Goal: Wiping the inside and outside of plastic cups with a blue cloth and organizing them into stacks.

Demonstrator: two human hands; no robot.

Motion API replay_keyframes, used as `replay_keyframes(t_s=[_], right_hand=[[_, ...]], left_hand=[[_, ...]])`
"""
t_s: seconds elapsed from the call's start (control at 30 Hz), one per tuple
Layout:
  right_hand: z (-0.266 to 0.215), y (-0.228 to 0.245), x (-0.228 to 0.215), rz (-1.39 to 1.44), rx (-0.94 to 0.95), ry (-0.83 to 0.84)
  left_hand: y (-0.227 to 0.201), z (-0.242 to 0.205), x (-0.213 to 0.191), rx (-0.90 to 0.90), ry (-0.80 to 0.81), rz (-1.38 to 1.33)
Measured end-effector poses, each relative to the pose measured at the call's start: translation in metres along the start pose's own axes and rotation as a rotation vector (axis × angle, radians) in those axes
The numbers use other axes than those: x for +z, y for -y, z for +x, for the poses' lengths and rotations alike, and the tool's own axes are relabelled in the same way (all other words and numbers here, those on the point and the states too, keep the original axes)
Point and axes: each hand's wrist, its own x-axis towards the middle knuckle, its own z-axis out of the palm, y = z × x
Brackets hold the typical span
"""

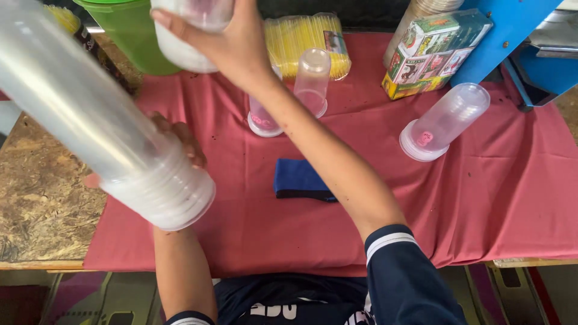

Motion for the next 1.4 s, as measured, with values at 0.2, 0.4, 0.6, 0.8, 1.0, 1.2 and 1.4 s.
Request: replay_keyframes(t_s=[0.2, 0.4, 0.6, 0.8, 1.0, 1.2, 1.4], right_hand=[[-0.059, -0.052, 0.043, 0.058, 0.07, 0.15], [-0.095, -0.113, 0.058, 0.01, 0.152, 0.285], [-0.126, -0.16, 0.054, -0.102, 0.105, 0.346], [-0.127, -0.15, 0.054, -0.049, 0.113, 0.35], [-0.139, -0.118, 0.046, -0.032, 0.249, 0.37], [-0.157, -0.03, -0.053, 0.606, 0.606, 0.58], [-0.107, -0.002, -0.13, 0.581, 0.419, 0.559]], left_hand=[[-0.014, -0.01, 0.007, 0.146, -0.119, 0.016], [-0.018, -0.005, -0.05, -0.001, 0.155, 0.006], [-0.004, -0.012, -0.034, 0.032, -0.075, -0.035], [0.002, -0.026, -0.048, 0.003, -0.158, 0.085], [0.007, -0.02, -0.064, -0.056, -0.214, 0.255], [0.019, 0.003, -0.091, -0.085, -0.3, 0.42], [0.045, 0.026, -0.022, -0.098, -0.373, 0.922]])
